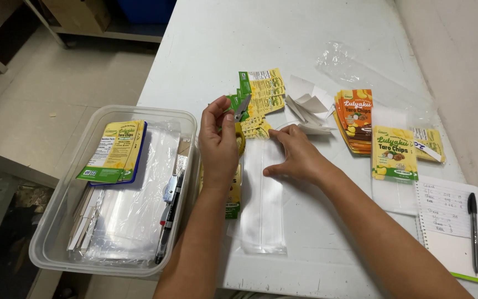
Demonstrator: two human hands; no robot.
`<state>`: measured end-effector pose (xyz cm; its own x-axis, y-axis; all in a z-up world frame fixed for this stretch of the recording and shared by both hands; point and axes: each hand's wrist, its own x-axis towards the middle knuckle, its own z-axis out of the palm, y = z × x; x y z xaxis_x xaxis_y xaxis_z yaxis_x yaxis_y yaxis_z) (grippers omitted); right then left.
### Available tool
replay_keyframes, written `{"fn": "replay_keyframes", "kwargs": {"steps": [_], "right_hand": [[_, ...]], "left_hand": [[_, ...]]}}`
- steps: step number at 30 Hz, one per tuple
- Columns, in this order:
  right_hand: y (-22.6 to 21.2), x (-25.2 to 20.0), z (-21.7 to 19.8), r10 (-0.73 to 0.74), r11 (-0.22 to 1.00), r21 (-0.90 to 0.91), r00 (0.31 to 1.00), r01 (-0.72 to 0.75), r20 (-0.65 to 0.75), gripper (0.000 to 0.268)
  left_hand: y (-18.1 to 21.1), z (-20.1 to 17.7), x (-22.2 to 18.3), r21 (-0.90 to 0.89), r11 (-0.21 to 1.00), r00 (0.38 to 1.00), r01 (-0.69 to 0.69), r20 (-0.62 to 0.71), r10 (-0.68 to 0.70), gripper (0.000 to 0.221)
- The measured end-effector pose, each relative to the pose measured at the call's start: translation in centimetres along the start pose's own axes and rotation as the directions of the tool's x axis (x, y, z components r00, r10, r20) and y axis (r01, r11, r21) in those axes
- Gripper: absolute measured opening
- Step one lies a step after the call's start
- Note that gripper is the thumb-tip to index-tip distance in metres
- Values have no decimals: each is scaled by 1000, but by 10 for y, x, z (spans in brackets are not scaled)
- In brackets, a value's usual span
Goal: Cutting paper slips from a sheet and inserting them into small plastic packets for packaging.
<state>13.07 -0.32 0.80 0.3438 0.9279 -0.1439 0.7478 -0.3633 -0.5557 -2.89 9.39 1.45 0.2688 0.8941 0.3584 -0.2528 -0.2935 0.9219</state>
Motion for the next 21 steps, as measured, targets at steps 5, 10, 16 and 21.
{"fn": "replay_keyframes", "kwargs": {"steps": [5, 10, 16, 21], "right_hand": [[-16, -5, -7, 5, 994, 113, 998, 3, -68, 81], [0, -2, 5, -43, 993, 99, 990, 57, -138, 68], [-19, -15, -3, -86, 995, -69, 987, 77, -135, 63], [-9, -13, 6, -112, 993, -56, 973, 103, -201, 53]], "left_hand": [[-5, 2, -1, 13, 1000, 1000, -16, -3, 17, 32], [-3, 4, -3, 39, 999, 999, -38, 4, 37, 32], [-6, 4, -2, 48, 998, 999, -47, 8, 47, 33], [-14, 3, -1, 52, 997, 998, -65, 11, 64, 33]]}}
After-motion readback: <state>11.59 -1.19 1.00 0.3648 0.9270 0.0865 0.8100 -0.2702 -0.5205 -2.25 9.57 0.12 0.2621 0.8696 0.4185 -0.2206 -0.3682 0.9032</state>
